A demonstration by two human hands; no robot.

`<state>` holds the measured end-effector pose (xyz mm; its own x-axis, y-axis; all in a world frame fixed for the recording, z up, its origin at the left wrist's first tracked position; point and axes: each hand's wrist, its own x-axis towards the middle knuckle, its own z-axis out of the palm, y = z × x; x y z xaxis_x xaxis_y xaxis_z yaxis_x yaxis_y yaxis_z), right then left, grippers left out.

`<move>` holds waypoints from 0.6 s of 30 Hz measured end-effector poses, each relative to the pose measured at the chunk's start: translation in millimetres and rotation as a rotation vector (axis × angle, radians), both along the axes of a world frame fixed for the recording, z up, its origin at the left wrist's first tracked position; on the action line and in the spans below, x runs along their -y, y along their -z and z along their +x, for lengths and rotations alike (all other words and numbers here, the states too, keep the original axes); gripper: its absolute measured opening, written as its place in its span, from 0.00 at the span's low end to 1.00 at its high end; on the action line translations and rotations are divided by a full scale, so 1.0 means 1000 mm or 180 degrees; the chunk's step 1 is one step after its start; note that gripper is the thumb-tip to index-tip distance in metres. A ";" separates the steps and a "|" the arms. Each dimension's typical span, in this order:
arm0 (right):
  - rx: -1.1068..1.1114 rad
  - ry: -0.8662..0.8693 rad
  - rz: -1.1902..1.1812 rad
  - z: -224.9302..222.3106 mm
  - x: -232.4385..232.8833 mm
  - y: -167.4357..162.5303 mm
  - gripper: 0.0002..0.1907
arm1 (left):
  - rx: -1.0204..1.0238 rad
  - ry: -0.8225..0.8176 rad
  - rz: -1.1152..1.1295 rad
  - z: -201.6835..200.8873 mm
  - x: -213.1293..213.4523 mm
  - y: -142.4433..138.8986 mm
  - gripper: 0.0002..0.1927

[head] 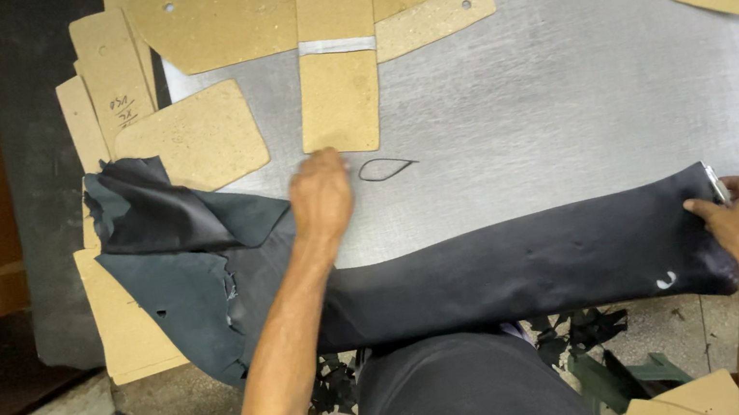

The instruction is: The person places cardboard templates on a large sheet of black fabric and uses a utility knife to cut the fabric along the template edges. The person repeatedly repositions templates and cuts multiple pieces, then sets the cut pieces aside.

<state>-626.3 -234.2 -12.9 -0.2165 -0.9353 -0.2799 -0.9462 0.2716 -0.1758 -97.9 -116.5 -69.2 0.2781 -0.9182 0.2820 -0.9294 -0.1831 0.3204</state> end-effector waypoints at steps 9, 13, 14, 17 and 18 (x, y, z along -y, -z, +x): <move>0.0808 0.0388 -0.0297 0.023 -0.015 -0.011 0.28 | -0.0089 -0.0955 -0.1037 0.134 -0.114 -0.053 0.07; 0.0820 0.0488 -0.0202 0.030 -0.013 -0.019 0.26 | -0.0465 0.0116 -0.0277 0.038 -0.064 -0.016 0.15; 0.0820 0.0516 -0.0168 0.031 -0.012 -0.020 0.26 | -0.0598 0.0103 0.0008 0.016 -0.047 -0.006 0.20; 0.0915 0.0500 -0.0060 0.031 -0.006 -0.024 0.25 | -0.0618 0.0077 0.0116 -0.026 -0.010 0.014 0.15; 0.0982 0.0486 -0.0029 0.030 -0.004 -0.025 0.25 | -0.0611 0.0022 0.0231 -0.035 0.000 0.013 0.13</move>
<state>-596.3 -230.3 12.3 -0.2608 -0.9013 -0.3458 -0.7966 0.4033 -0.4503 -132.6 -116.1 -82.0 0.3141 -0.9363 0.1574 -0.8538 -0.2060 0.4781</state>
